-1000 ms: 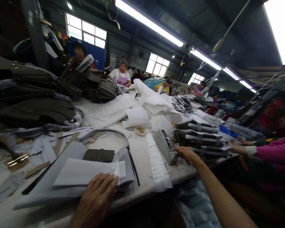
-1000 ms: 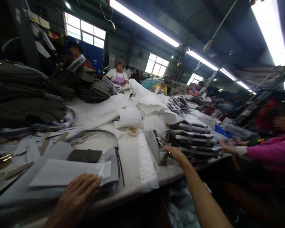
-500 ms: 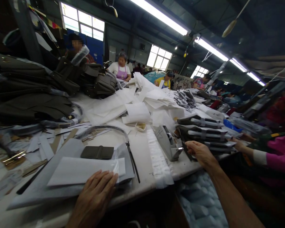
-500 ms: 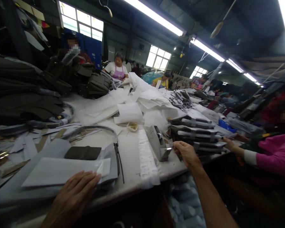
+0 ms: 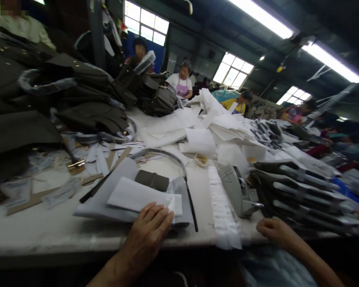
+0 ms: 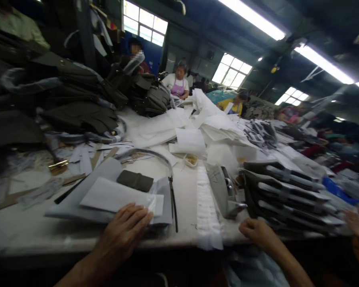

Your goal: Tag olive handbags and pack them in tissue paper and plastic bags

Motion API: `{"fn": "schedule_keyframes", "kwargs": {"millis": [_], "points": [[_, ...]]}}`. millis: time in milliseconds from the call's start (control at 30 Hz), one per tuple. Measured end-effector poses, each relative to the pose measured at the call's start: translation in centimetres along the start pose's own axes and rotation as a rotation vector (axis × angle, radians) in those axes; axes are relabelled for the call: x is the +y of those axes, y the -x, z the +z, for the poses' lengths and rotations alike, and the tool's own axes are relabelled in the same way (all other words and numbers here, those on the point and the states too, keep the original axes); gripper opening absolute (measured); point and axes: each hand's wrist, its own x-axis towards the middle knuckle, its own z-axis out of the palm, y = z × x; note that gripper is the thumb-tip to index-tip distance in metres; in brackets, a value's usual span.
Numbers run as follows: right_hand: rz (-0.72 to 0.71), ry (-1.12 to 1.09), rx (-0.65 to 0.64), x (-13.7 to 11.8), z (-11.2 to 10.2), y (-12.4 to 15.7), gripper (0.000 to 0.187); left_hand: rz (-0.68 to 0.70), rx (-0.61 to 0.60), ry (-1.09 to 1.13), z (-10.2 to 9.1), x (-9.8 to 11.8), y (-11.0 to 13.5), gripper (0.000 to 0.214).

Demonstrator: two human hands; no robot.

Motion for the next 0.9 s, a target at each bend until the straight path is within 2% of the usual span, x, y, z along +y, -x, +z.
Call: {"fn": "schedule_keyframes", "kwargs": {"millis": [33, 100, 233, 333, 433, 533, 633, 733, 833, 900], "points": [[-0.066, -0.056, -0.058, -1.6, -0.3, 0.1, 0.030, -0.006, -0.008, 0.002, 0.0, 0.0, 0.1, 0.027], [-0.213, -0.062, -0.155, -6.3, -1.0, 0.3, 0.030, -0.022, -0.034, 0.004, 0.1, 0.0, 0.2, 0.026], [-0.550, 0.054, -0.305, -19.0, -2.0, 0.6, 0.017, -0.045, -0.077, 0.020, 0.2, 0.0, 0.5, 0.027], [-0.786, 0.234, -0.371, -26.8, -1.2, 0.0, 0.012, -0.048, -0.076, 0.036, 0.3, 0.0, 0.6, 0.027], [-0.927, 0.488, -0.404, -31.7, 0.9, -1.2, 0.009, -0.051, -0.065, 0.045, 0.5, 0.0, 0.8, 0.029], [-0.997, 0.777, -0.431, -34.5, 3.2, -2.4, 0.007, -0.054, -0.046, 0.058, 0.8, 0.0, 1.0, 0.032], [-1.048, 0.967, -0.501, -36.0, 4.8, -3.4, 0.007, -0.063, -0.045, 0.074, 1.0, 0.0, 1.2, 0.033], [-1.209, 1.017, -0.496, -36.2, 5.6, -4.2, 0.011, -0.061, -0.066, 0.085, 1.1, -0.1, 1.3, 0.033], [-1.463, 0.975, -0.379, -35.8, 5.9, -5.1, 0.021, -0.063, -0.074, 0.075, 1.2, -0.1, 1.3, 0.035], [-1.582, 0.938, -0.334, -35.6, 5.9, -5.9, 0.027, -0.065, -0.081, 0.068, 1.2, -0.1, 1.3, 0.036]]}}
